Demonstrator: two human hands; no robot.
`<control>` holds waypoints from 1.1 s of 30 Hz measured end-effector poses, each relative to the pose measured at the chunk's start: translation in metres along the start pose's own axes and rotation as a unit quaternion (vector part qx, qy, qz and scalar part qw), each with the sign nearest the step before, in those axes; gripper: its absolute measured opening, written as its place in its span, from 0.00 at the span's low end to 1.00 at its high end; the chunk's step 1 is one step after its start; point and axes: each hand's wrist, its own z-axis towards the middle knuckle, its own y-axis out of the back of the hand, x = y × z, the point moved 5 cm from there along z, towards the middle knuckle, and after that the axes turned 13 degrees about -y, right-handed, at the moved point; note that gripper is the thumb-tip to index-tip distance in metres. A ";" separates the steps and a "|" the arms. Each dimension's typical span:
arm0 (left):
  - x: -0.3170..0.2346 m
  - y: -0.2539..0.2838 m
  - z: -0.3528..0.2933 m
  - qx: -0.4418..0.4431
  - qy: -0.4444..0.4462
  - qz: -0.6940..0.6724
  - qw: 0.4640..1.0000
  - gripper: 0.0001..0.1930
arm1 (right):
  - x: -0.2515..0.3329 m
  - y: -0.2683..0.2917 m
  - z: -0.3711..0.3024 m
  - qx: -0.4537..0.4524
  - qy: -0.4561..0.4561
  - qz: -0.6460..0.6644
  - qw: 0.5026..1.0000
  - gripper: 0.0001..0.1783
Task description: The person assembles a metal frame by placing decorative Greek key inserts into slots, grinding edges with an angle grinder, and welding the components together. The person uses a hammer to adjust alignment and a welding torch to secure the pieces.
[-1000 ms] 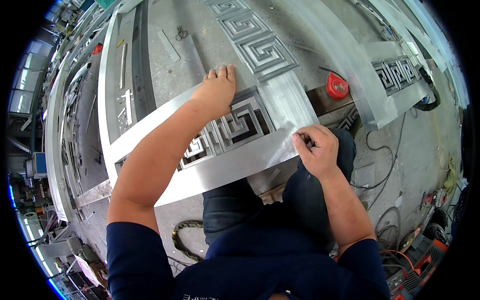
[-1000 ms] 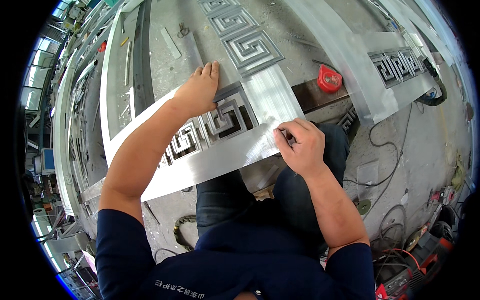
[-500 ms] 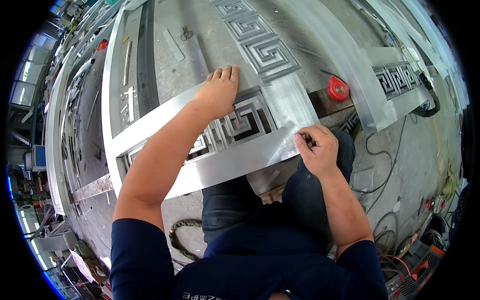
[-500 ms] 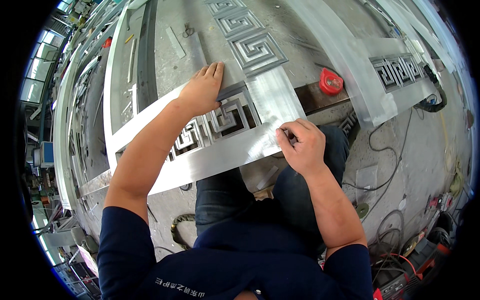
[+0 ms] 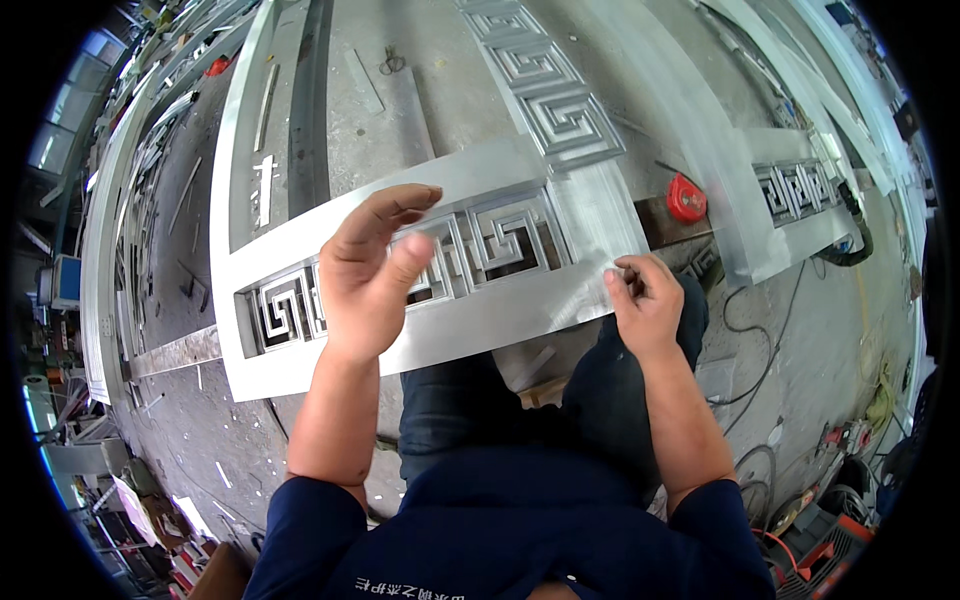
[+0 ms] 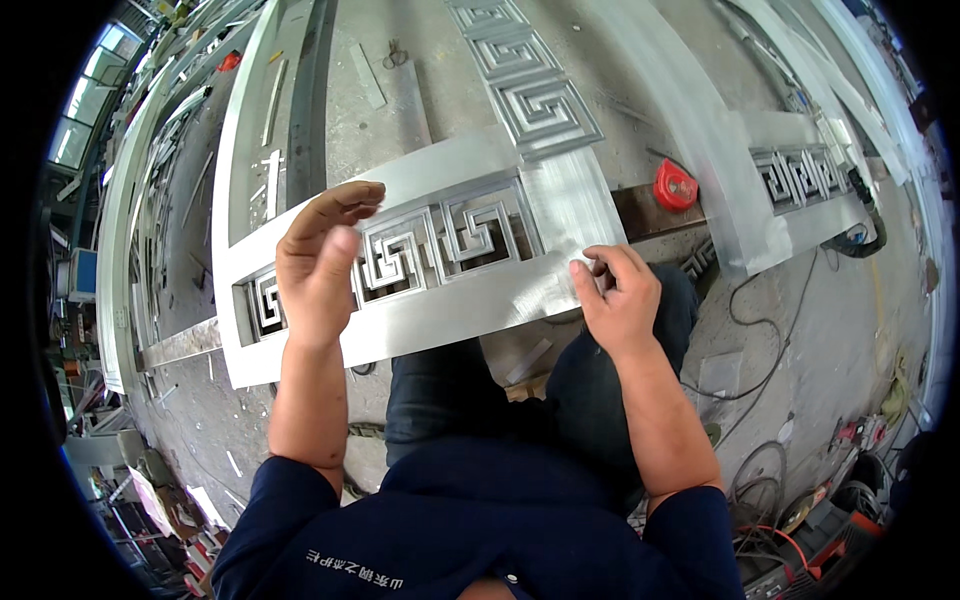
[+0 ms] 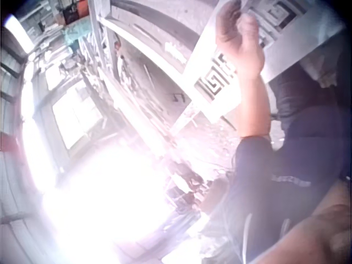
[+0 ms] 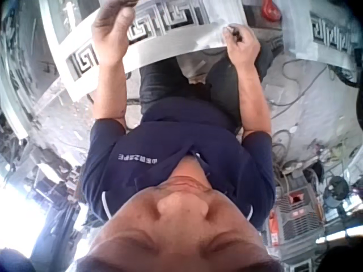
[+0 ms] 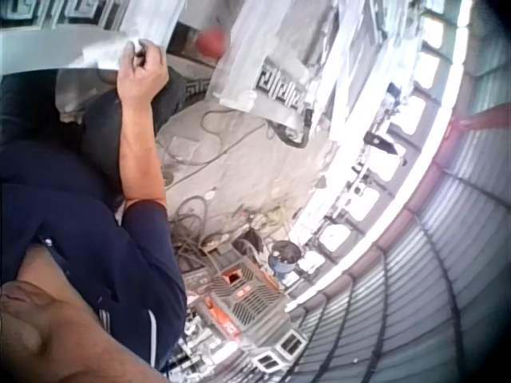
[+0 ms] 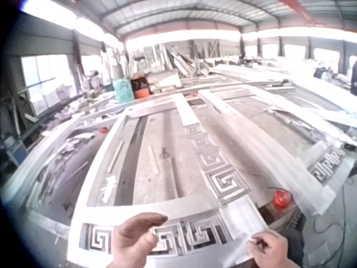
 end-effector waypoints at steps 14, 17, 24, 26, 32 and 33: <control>0.006 -0.067 0.068 -0.154 0.050 -0.287 0.944 0.27 | 0.150 -0.136 -0.095 0.343 -0.172 0.584 0.716 0.45; -0.014 -0.065 0.077 -0.124 -0.007 -0.169 0.978 0.26 | 0.155 -0.123 -0.119 0.381 -0.122 0.495 0.771 0.48; -0.056 -0.071 0.069 -0.108 -0.114 -0.068 0.985 0.20 | 0.110 -0.090 -0.123 0.478 -0.110 0.294 0.820 0.46; -0.053 -0.095 0.053 -0.091 -0.127 -0.069 0.985 0.19 | 0.130 -0.073 -0.122 0.469 -0.090 0.420 0.772 0.46; -0.056 -0.092 0.047 0.031 -0.122 0.190 0.974 0.14 | 0.107 -0.027 -0.140 0.625 -0.029 0.389 0.676 0.36; -0.054 -0.081 0.046 0.041 -0.109 0.233 0.965 0.14 | 0.097 -0.014 -0.140 0.656 -0.041 0.414 0.630 0.34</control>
